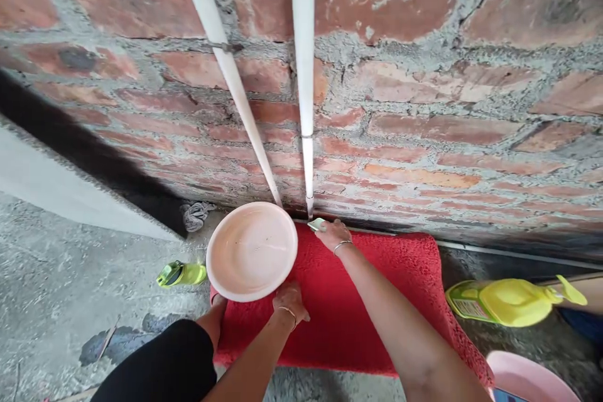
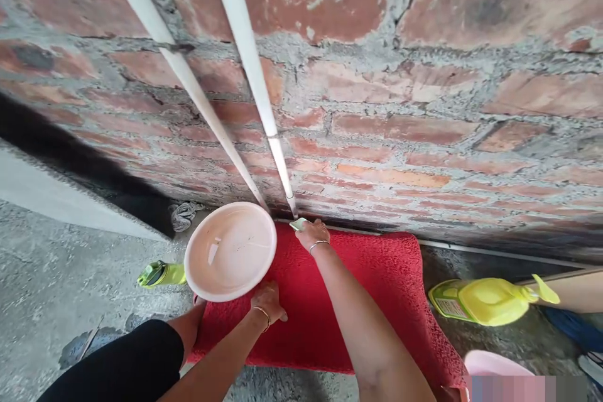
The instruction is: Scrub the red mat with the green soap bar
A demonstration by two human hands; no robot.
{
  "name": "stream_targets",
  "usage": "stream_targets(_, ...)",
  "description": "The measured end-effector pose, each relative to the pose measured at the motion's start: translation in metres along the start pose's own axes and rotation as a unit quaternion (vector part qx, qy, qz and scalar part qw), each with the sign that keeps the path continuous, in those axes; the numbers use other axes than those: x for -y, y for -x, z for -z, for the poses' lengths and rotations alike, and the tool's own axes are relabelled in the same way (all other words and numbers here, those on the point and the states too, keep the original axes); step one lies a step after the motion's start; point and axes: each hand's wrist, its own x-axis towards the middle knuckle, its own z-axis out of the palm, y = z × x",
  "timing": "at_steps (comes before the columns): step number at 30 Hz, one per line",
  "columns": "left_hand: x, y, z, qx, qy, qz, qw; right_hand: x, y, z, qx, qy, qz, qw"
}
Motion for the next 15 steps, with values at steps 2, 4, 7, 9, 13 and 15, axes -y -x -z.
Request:
stream_targets(2,-0.001,-0.001,0.0,0.0,-0.003,0.004,1.0,-0.006,-0.007,0.002,0.028,0.014,-0.008,0.999)
stream_targets(4,-0.003,-0.002,0.0,0.008,0.0,0.009,1.0,-0.023,-0.011,0.006,0.055,0.013,-0.025,0.998)
stream_targets(7,-0.003,-0.003,-0.001,0.009,0.009,0.018,1.0,-0.067,-0.009,0.018,0.061,0.01,-0.068,0.996)
stream_targets(9,-0.003,-0.003,-0.002,-0.002,0.015,0.017,1.0,-0.106,-0.003,0.028,0.039,0.011,-0.1,0.994)
stream_targets(13,-0.004,-0.004,-0.002,0.0,0.013,0.019,1.0,-0.189,0.02,0.045,-0.029,-0.006,-0.22,0.975)
stream_targets(15,-0.005,-0.005,-0.001,0.009,0.014,0.02,1.0,-0.215,0.035,0.044,-0.073,-0.026,-0.276,0.958)
